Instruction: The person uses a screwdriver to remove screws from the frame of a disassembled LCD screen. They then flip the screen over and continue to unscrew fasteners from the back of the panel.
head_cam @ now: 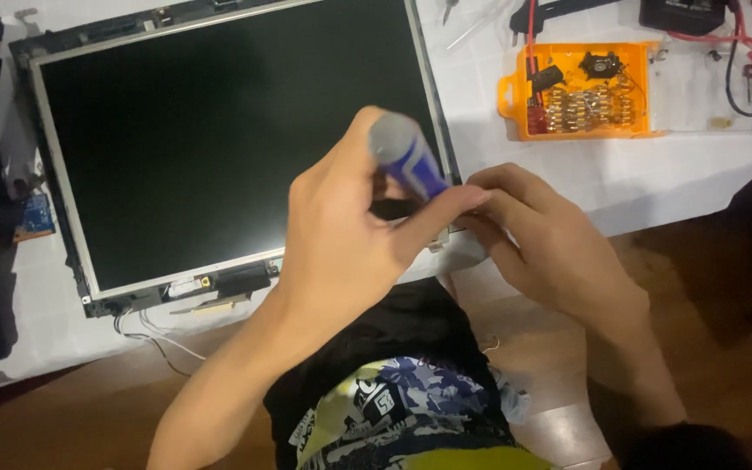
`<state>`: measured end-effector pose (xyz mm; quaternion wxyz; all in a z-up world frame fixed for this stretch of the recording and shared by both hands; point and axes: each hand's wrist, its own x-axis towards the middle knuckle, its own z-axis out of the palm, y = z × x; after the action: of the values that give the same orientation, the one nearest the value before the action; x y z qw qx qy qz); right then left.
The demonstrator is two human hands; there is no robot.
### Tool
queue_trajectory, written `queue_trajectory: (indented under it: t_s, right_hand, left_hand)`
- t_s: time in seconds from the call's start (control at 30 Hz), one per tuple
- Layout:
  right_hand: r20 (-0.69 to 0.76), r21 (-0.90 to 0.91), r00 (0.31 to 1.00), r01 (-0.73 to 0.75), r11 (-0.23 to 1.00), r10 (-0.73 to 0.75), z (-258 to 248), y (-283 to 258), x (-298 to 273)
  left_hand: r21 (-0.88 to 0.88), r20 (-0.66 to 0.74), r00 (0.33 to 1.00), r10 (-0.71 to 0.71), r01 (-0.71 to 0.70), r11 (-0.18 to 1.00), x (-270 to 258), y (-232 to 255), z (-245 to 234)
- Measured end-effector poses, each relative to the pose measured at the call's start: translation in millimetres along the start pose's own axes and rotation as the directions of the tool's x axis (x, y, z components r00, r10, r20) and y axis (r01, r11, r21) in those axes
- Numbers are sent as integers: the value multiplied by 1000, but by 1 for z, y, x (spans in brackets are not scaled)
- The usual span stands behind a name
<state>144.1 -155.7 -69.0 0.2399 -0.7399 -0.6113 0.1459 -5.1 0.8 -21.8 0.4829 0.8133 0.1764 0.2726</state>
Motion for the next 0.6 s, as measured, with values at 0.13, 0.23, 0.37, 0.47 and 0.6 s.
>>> queue_trajectory:
  t_s: [0.13, 0.23, 0.37, 0.47, 0.6]
  right_hand:
    - [10, 32, 1000, 2, 999, -3, 1, 4, -1]
    - [-1, 20, 1000, 28, 999, -28, 3, 8, -1]
    - [-12, 7, 999, 48, 999, -48, 5, 11, -2]
    - [-23, 46, 999, 40, 998, -39, 5, 12, -1]
    - [-28, 103, 999, 35, 994, -32, -1, 7, 3]
  left_hand:
    - [-1, -14, 995, -102, 102, 995, -3, 3, 0]
    - [-18, -36, 995, -92, 91, 996, -4, 1, 0]
    - [-37, -82, 994, -75, 72, 997, -7, 0, 0]
    - [-70, -119, 989, -86, 78, 994, -11, 2, -2]
    - [-197, -202, 975, -93, 52, 979, -20, 1, -9]
